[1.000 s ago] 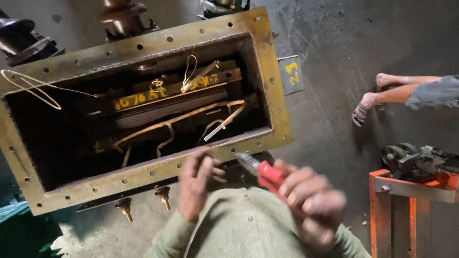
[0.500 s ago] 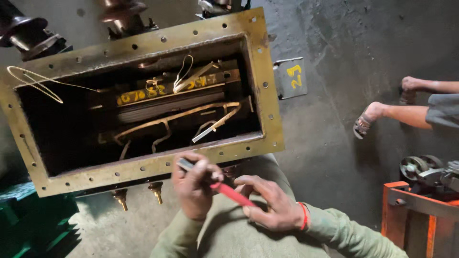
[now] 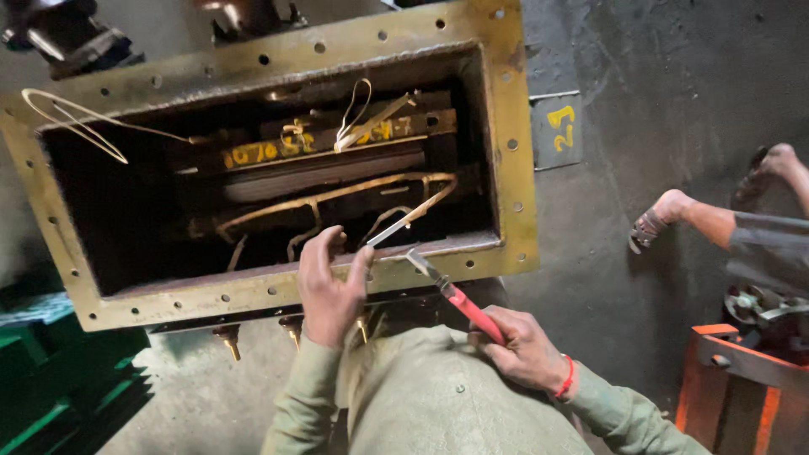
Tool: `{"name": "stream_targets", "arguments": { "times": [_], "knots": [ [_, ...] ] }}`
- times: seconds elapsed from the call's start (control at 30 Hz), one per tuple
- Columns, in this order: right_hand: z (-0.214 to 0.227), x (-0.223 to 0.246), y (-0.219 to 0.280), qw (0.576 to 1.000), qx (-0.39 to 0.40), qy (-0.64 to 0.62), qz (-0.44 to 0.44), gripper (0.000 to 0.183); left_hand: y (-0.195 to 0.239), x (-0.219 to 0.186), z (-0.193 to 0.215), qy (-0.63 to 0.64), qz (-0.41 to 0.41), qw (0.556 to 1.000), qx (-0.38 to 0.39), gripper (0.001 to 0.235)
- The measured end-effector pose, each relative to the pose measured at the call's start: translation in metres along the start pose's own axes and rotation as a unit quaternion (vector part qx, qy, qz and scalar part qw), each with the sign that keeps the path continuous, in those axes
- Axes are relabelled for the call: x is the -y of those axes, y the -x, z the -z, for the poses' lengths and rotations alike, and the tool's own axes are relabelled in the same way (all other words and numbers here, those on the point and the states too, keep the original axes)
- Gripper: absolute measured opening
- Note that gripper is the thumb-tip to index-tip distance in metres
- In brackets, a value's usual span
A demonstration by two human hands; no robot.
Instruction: The person uses red-handled pliers to strip insulation from several wires inside a metal electrical enclosure. They pull, cut, and remove the insulation from multiple wire ends throughout the clip.
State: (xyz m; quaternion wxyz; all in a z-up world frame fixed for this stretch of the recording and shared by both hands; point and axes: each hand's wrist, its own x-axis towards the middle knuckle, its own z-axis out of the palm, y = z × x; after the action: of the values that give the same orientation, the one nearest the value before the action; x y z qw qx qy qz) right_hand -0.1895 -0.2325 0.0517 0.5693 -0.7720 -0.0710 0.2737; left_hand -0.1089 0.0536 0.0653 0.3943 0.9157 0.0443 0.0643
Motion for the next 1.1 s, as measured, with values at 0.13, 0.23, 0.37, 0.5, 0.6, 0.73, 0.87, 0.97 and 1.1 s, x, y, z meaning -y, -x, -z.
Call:
{"name": "stream_targets", "arguments": {
  "times": [0.13, 0.23, 0.37, 0.5, 0.6, 0.73, 0.87, 0.97, 1.1],
  "knots": [
    [-0.011, -0.021, 0.0, 0.996, 0.018, -0.029, -0.088, 0.014, -0.019, 0.034, -0.013, 0.021, 0.049, 0.983, 0.178, 0.026],
    [-0.024, -0.028, 0.003, 0.995, 0.015, -0.006, -0.1, 0.018, -0.027, 0.046, -0.025, 0.024, 0.021, 0.974, 0.222, 0.029],
    [-0.03, -0.024, -0.001, 0.994, 0.012, -0.035, -0.099, 0.021, -0.051, 0.046, -0.021, 0.028, 0.046, 0.963, 0.264, 0.035],
    [-0.031, -0.011, -0.002, 0.992, 0.004, -0.052, -0.112, 0.026, -0.084, 0.036, -0.026, 0.045, 0.046, 0.956, 0.288, 0.04],
    [-0.029, -0.003, -0.007, 0.99, 0.008, -0.081, -0.115, 0.025, -0.096, 0.035, -0.031, 0.093, 0.007, 0.96, 0.262, 0.034],
    [-0.034, 0.001, -0.022, 0.979, 0.028, -0.14, -0.147, 0.022, -0.085, 0.039, -0.019, 0.166, 0.189, 0.893, 0.374, 0.036],
    [-0.044, -0.003, -0.04, 0.93, 0.082, -0.339, -0.119, 0.019, -0.062, 0.049, -0.009, 0.309, 0.212, 0.863, 0.338, 0.036],
    [-0.055, 0.0, -0.044, 0.883, 0.109, -0.41, -0.199, 0.022, -0.036, 0.043, -0.013, 0.44, 0.251, 0.801, 0.318, 0.052],
    [-0.067, 0.013, -0.054, 0.859, 0.105, -0.464, -0.187, 0.02, -0.016, 0.026, -0.028, 0.506, 0.281, 0.782, 0.23, 0.056]
  ]
}}
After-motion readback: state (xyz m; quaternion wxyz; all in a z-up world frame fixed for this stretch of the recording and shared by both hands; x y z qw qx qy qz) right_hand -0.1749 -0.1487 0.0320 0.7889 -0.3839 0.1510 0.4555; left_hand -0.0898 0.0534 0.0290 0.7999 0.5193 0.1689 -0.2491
